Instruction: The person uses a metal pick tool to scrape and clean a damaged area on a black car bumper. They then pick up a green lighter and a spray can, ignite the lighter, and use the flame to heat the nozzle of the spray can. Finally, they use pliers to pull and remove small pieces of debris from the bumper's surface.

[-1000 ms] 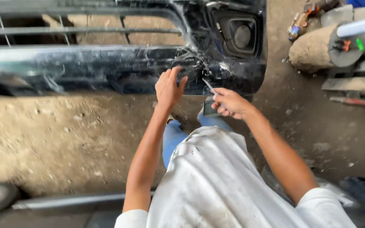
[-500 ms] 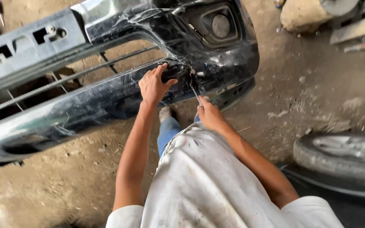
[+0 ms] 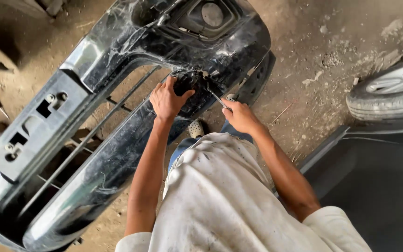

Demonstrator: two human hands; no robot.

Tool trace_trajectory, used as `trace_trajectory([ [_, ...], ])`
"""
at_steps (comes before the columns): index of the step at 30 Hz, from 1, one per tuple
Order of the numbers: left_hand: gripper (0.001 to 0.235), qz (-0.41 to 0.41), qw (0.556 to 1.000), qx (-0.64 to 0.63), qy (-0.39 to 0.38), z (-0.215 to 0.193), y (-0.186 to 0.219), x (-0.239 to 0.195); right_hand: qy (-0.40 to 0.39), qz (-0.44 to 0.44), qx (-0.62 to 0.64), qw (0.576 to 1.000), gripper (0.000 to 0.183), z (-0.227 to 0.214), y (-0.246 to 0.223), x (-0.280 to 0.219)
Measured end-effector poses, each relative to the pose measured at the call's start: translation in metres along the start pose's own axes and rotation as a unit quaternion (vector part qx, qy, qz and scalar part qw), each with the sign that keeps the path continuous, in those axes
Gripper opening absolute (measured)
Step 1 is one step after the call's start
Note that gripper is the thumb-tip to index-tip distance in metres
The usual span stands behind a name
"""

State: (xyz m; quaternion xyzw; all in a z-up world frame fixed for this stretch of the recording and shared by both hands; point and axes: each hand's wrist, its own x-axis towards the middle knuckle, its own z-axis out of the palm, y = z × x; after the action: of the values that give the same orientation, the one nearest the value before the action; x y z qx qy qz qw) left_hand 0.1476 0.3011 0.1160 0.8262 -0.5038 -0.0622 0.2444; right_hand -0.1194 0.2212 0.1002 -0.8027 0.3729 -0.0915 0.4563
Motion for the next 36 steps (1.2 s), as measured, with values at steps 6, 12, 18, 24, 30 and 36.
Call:
trace_trajectory([
  [6,0.064,0.002,1.000,-0.012,-0.016,0.003,-0.007,0.003,0.009,0.068,0.034,0.997,0.040,0.008,-0.023,-0.003],
  [12,0.066,0.028,1.000,0.006,-0.005,0.000,-0.005,0.002,0.015,0.130,0.016,0.991,0.048,0.037,-0.057,-0.070],
  [18,0.063,0.028,0.998,-0.005,-0.063,0.007,-0.001,0.012,0.060,0.159,0.121,0.978,0.043,0.028,-0.007,-0.090],
  [24,0.058,0.048,0.991,-0.021,-0.123,0.018,0.014,0.018,-0.009,0.217,0.167,0.962,0.046,-0.009,-0.022,-0.064],
  [30,0.023,-0.024,0.980,-0.015,-0.198,0.055,0.041,0.037,0.054,0.191,0.169,0.965,0.041,-0.005,0.008,-0.056],
  [36,0.028,-0.009,0.965,-0.177,-0.193,0.107,-0.013,0.054,0.068,0.174,0.266,0.946,0.045,0.000,0.016,-0.061],
])
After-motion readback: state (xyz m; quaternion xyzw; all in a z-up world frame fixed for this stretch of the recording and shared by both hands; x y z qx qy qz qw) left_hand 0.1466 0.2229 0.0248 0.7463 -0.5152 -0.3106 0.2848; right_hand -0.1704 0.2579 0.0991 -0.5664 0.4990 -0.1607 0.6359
